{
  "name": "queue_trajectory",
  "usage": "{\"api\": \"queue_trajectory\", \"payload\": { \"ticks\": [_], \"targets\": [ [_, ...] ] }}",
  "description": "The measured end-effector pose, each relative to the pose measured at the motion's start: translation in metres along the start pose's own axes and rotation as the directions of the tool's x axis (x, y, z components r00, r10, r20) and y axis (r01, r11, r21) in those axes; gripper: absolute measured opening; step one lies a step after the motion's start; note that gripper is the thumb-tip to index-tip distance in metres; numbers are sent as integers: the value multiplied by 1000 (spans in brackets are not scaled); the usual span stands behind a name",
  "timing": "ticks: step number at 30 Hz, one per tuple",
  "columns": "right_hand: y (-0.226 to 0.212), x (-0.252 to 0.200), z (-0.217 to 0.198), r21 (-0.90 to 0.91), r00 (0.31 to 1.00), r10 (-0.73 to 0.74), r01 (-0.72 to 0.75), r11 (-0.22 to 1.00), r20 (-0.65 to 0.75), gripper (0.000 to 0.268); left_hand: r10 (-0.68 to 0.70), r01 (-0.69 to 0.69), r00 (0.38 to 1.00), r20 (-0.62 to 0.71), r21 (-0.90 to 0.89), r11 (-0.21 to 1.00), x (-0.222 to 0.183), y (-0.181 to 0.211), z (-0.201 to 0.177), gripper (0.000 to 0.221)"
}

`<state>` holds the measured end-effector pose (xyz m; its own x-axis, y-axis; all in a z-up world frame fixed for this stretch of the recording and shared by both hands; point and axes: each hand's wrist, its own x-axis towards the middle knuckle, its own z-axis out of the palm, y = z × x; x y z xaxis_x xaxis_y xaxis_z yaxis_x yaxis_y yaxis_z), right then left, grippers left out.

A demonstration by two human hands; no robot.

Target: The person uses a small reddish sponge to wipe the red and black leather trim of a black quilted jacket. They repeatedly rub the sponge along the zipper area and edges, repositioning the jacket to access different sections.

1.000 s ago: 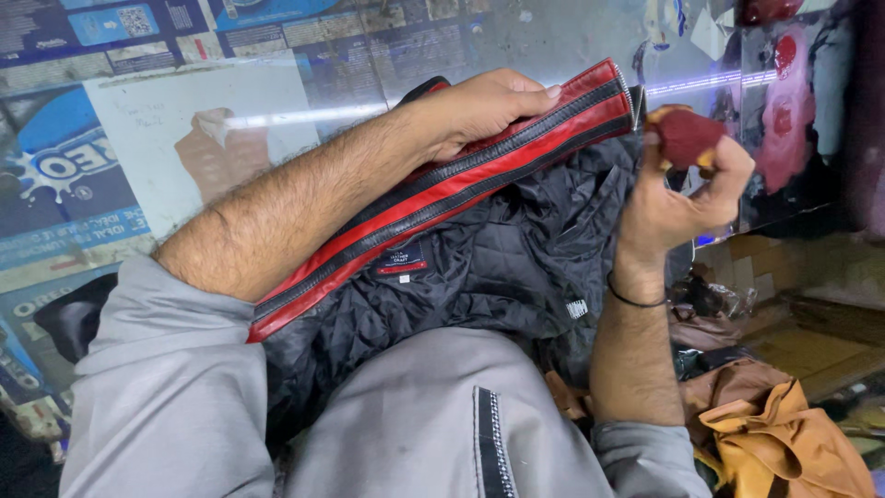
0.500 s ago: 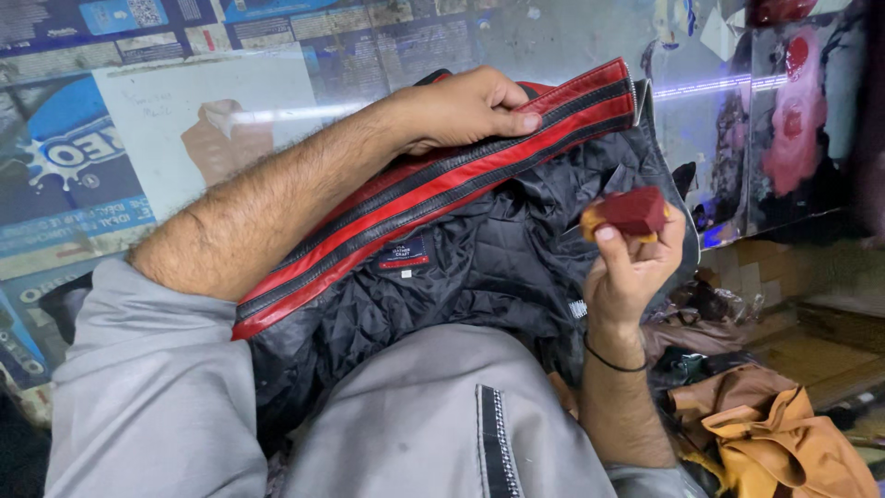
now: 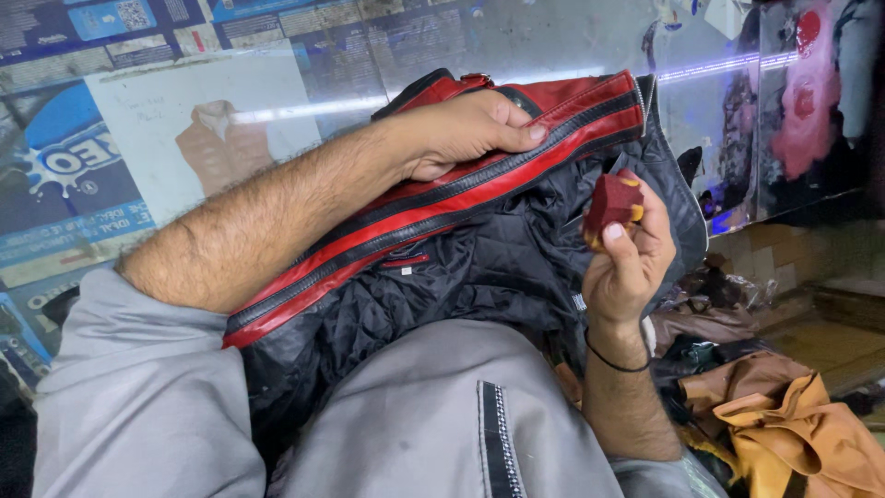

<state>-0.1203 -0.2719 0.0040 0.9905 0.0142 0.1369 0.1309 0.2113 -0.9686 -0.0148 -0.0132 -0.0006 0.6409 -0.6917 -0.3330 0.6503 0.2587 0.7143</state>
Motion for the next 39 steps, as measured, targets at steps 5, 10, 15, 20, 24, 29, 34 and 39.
{"api": "queue_trajectory", "payload": {
  "ticks": [5, 10, 15, 20, 24, 29, 34, 39],
  "targets": [
    [3, -1, 8, -142, 999, -53, 53, 988, 6, 53, 30, -31, 999, 13, 88, 996, 0, -5, -1, 32],
    [6, -5, 13, -313, 984, -151, 174, 934, 97, 51, 106, -108, 994, 21, 266, 958, -1, -8, -6, 29],
    [13, -3, 24, -164, 986, -159, 164, 973, 41, 48, 56, -53, 998, -14, 157, 986, 0, -11, -7, 28],
    [10, -4, 32, -462, 976, -205, 214, 860, 71, 43, 62, -61, 998, -6, 133, 989, 4, -15, -7, 28],
    [7, -3, 34, -546, 937, -278, 349, 762, 211, 38, 41, -40, 999, -15, 106, 994, 6, -17, -8, 27],
    [9, 2, 35, -671, 916, -345, 388, 632, 204, 28, 77, -71, 997, -30, 159, 985, 8, -20, -9, 25],
    [11, 8, 37, -731, 893, -388, 420, 538, 228, 26, 66, -59, 997, -41, 162, 985, 9, -20, -7, 25],
    [6, 15, 38, -754, 870, -416, 456, 473, 265, 29, 68, -55, 996, -62, 187, 981, 6, -17, -6, 26]
  ]
}}
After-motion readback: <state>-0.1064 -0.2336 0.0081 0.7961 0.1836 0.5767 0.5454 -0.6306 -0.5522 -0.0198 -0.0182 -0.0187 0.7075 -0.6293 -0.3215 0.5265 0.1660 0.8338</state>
